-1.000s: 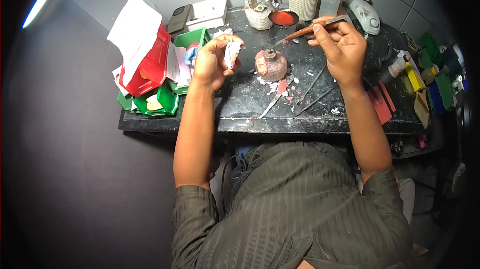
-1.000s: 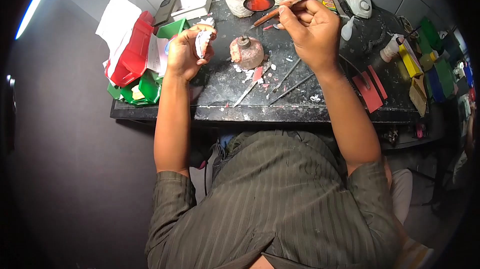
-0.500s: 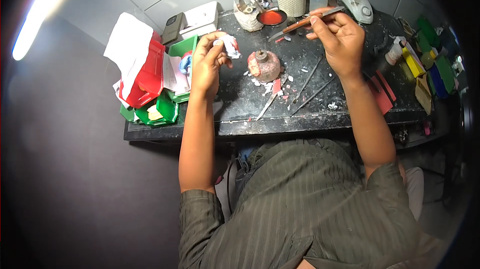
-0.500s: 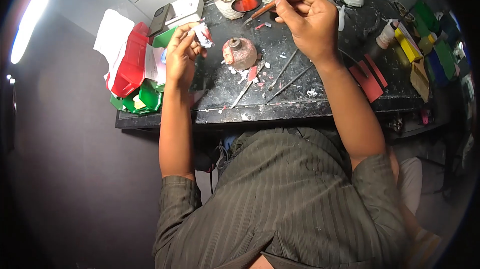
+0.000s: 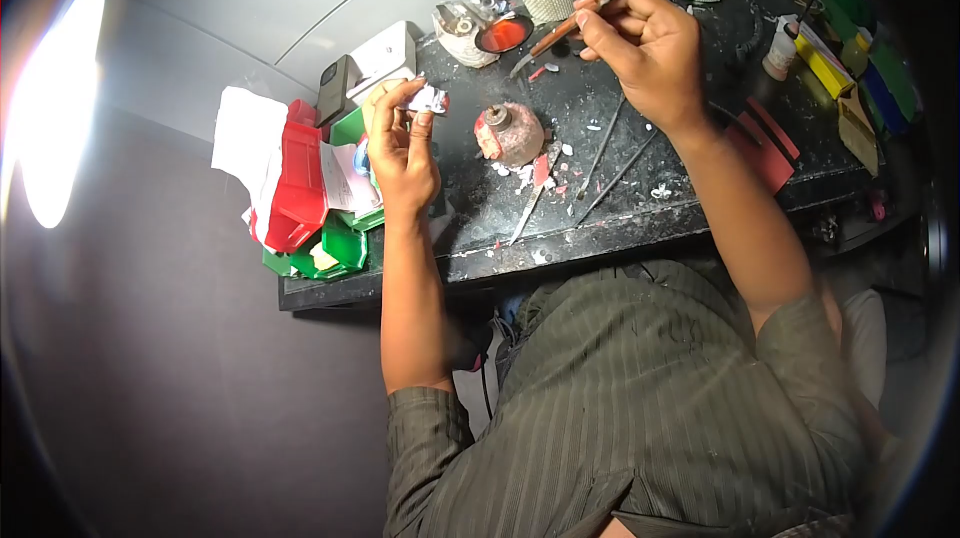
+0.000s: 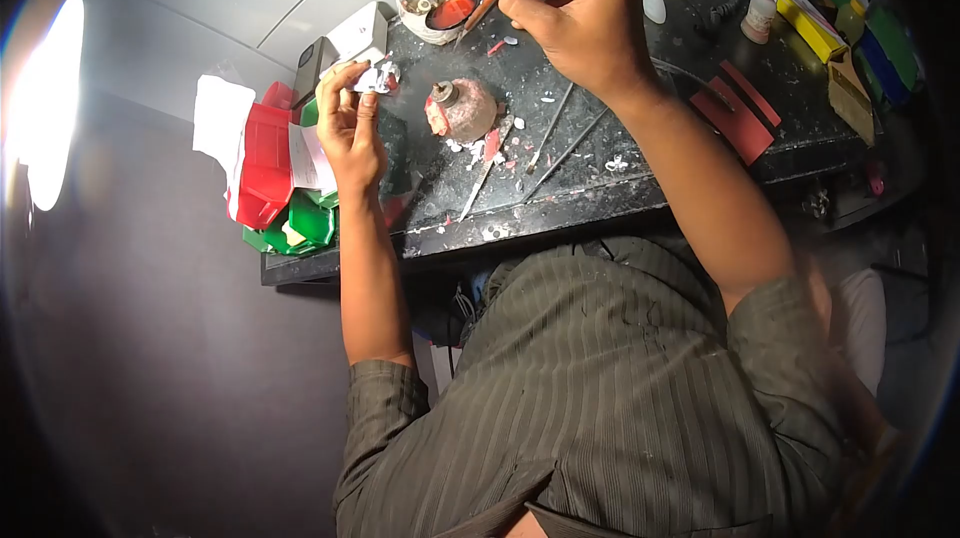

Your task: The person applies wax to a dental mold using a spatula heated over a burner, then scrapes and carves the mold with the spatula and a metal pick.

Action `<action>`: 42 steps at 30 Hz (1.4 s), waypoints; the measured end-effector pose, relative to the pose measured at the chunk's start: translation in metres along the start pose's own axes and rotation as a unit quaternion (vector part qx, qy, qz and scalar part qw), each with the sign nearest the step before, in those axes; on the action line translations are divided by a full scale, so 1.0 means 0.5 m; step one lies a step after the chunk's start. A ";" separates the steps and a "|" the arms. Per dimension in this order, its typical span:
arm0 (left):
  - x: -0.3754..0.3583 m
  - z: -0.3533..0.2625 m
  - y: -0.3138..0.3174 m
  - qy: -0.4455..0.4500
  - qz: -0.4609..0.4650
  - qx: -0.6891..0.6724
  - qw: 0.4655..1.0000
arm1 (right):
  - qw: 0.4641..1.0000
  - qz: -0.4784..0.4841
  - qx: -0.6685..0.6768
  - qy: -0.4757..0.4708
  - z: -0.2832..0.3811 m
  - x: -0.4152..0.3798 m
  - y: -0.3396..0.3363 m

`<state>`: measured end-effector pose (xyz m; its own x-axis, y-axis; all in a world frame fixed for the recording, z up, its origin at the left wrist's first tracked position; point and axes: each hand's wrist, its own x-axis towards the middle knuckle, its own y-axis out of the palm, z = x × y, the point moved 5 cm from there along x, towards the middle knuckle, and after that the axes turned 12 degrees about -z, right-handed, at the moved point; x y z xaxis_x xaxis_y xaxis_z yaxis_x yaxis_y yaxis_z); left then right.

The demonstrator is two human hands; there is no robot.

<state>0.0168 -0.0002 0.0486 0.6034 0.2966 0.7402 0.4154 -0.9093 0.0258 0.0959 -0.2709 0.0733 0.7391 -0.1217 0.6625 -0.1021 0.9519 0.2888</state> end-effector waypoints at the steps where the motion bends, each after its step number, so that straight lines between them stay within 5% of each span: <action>1: 0.001 0.000 -0.002 0.000 0.002 0.001 1.000 | 1.000 -0.002 0.001 0.000 -0.001 0.000 -0.003; 3: 0.007 -0.006 0.001 0.063 0.037 0.116 0.991 | 1.000 0.002 -0.002 0.014 -0.007 0.002 -0.005; 13: 0.028 -0.036 0.030 0.117 0.099 0.264 0.952 | 1.000 -0.018 -0.026 -0.001 0.001 0.016 -0.028; 35: 0.015 -0.093 0.092 0.187 0.169 0.343 0.905 | 0.999 -0.021 -0.035 -0.020 0.020 0.020 -0.040; 38: 0.014 -0.095 0.085 0.178 0.168 0.331 0.911 | 0.999 -0.026 -0.035 -0.019 0.020 0.019 -0.041; 41: 0.020 -0.084 0.053 0.091 0.087 0.083 0.989 | 0.999 -0.027 -0.033 -0.016 0.019 0.021 -0.043; 42: 0.017 -0.068 0.035 -0.027 0.050 -0.022 0.998 | 0.999 -0.028 -0.031 -0.014 0.019 0.022 -0.043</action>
<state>0.0060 -0.0236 0.0784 0.6761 0.2181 0.7038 0.3216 -0.9467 -0.0156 0.0999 -0.2953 0.0808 0.7236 -0.1816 0.6659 -0.0195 0.9590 0.2826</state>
